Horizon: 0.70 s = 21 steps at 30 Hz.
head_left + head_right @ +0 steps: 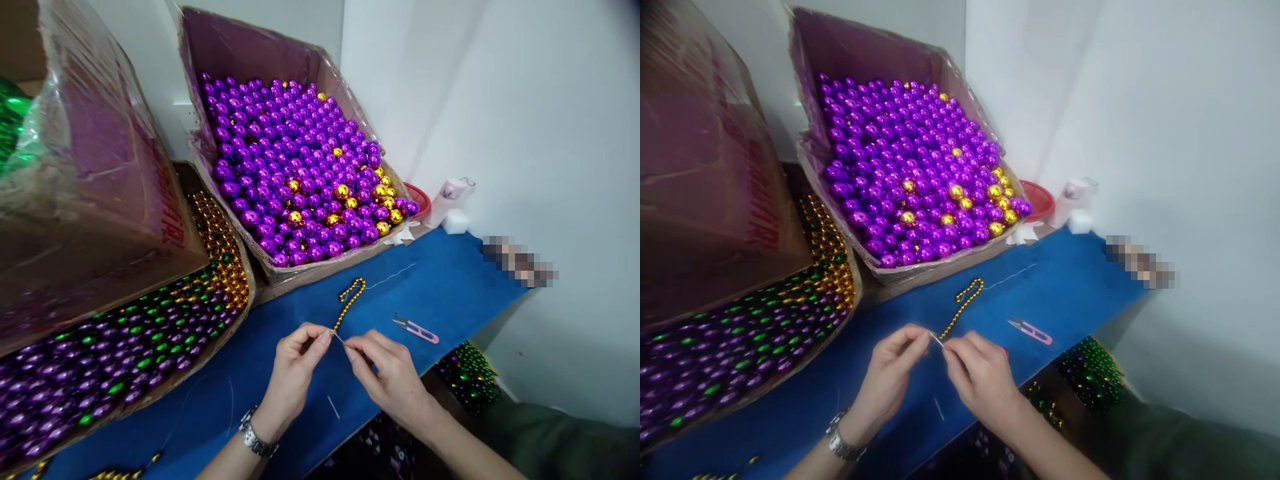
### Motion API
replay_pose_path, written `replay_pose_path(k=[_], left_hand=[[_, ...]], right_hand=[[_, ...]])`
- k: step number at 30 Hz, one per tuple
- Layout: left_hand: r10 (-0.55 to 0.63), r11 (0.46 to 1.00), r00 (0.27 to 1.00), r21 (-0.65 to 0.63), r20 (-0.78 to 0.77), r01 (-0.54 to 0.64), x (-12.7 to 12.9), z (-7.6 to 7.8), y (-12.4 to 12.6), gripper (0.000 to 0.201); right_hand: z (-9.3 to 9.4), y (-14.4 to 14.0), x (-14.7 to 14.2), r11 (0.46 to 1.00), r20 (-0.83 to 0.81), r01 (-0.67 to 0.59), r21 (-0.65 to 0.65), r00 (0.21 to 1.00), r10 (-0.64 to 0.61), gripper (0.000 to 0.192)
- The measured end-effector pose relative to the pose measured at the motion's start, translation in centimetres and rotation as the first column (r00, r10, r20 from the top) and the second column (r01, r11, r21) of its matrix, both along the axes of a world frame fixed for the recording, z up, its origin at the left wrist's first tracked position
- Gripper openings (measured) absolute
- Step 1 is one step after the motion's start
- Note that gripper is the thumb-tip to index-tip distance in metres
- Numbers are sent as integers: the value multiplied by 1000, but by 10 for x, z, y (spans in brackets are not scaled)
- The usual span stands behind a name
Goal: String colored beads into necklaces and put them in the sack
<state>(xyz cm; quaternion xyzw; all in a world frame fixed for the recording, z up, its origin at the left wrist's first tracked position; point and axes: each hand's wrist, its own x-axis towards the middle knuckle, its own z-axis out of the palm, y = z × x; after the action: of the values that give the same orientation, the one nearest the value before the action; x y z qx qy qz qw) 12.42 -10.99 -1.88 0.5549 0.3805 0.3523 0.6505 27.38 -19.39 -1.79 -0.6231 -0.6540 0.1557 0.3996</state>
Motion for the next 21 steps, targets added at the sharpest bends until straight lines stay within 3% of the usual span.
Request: replay_pose_path(k=[21], left_hand=[[20, 996, 999, -88, 41, -17, 2, 0, -3, 13]], right_hand=[[0, 0, -4, 1000, -6, 4, -25, 1000, -4, 15]])
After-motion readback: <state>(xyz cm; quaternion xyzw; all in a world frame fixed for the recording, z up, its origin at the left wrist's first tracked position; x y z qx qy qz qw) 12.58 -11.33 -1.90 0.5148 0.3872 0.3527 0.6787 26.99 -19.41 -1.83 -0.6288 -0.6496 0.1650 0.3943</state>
